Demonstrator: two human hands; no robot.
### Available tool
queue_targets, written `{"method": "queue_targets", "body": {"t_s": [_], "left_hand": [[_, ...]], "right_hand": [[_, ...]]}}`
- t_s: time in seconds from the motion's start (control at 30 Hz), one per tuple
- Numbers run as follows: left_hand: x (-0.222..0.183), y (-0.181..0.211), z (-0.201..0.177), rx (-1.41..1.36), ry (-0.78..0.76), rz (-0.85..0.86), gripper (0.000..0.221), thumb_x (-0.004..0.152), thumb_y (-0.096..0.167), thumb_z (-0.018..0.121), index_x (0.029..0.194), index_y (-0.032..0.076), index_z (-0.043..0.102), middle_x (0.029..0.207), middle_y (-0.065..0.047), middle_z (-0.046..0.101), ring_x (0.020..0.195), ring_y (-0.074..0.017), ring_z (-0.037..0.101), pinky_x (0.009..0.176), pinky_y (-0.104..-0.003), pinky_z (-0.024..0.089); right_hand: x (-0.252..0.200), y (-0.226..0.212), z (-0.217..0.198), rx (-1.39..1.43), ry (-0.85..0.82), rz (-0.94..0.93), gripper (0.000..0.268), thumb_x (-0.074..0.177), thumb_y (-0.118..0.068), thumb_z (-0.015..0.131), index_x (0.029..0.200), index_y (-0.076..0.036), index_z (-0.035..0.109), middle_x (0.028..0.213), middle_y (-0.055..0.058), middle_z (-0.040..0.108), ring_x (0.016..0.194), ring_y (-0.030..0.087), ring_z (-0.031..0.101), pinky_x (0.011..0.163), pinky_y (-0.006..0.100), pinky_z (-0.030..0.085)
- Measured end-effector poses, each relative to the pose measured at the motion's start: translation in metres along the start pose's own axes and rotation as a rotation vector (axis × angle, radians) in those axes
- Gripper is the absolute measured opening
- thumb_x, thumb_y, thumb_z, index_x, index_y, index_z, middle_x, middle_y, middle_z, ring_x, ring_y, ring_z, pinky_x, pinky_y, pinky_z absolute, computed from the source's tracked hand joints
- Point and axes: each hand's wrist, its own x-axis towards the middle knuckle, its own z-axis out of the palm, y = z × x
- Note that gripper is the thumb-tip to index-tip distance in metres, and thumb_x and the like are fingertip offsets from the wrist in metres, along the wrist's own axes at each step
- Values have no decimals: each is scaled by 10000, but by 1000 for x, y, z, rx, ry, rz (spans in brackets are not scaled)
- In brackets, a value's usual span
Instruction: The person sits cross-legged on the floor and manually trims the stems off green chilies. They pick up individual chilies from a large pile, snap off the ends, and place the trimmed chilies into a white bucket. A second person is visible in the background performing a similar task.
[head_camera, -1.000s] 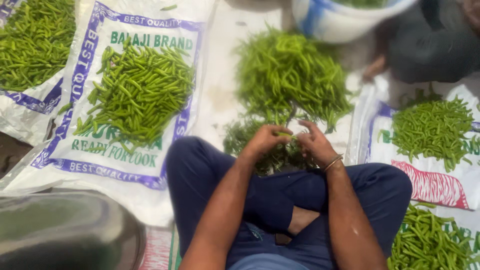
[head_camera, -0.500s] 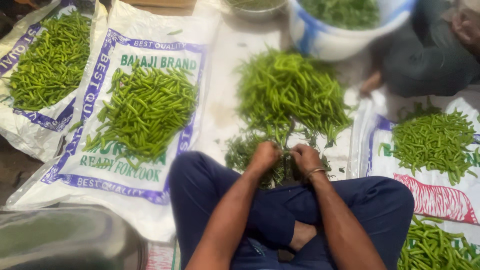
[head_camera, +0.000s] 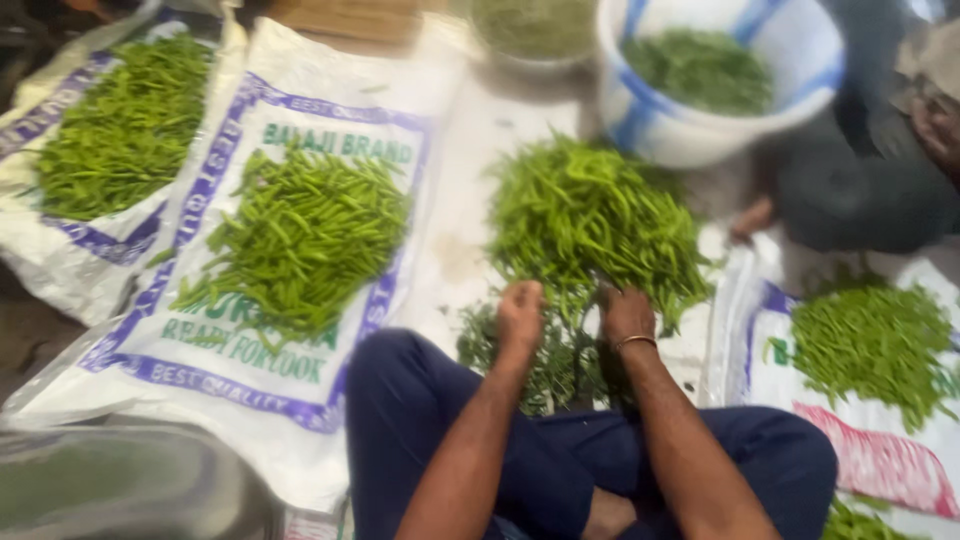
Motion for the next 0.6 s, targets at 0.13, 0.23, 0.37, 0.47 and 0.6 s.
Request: {"method": "queue_targets", "body": {"t_s": [0.13, 0.23, 0.37, 0.47, 0.6], "left_hand": [[11, 7, -5, 110, -15, 54, 348, 924, 369, 694, 1062, 55, 753, 853, -56, 744, 696, -156, 660, 623, -301, 539], [8, 3, -2, 153, -117, 65, 352, 905, 360, 712, 1099, 70, 758, 915, -40, 761, 775, -126, 698, 684, -286, 567], [-24, -4, 20, 338, -421, 314, 402, 896, 354, 776, 1159, 50, 774, 913, -124, 751, 779, -154, 671, 697, -312, 548], [-45, 0, 19, 394, -524, 368, 402, 885, 355, 781, 1186, 89, 763, 894, -124, 768, 753, -145, 678, 687, -306, 553], [-51, 4, 15, 317, -546, 369, 305, 909, 334, 760, 1083, 85, 789, 876, -83, 793, 739, -116, 691, 675, -287, 560]], "right_hand": [[20, 11, -9, -112, -177, -21, 260, 884, -292, 668, 1086, -188, 792, 1029, 163, 738, 945, 376, 703, 827, 504, 554], [-10, 34, -35, 440, -95, 207, 328, 897, -277, 734, 1180, -113, 722, 967, 80, 719, 804, 263, 698, 720, 412, 547], [-58, 39, -52, 1317, -158, 407, 242, 1011, -206, 669, 1229, -99, 675, 980, -14, 668, 811, 101, 589, 685, 282, 481], [-79, 16, -56, 1631, -219, 403, 165, 1029, -187, 612, 1168, -107, 647, 965, -9, 671, 793, 94, 616, 674, 263, 493], [-85, -7, -63, 1763, -336, 346, 126, 1042, -187, 626, 1139, -115, 663, 904, -4, 663, 739, 101, 599, 661, 262, 503]]}}
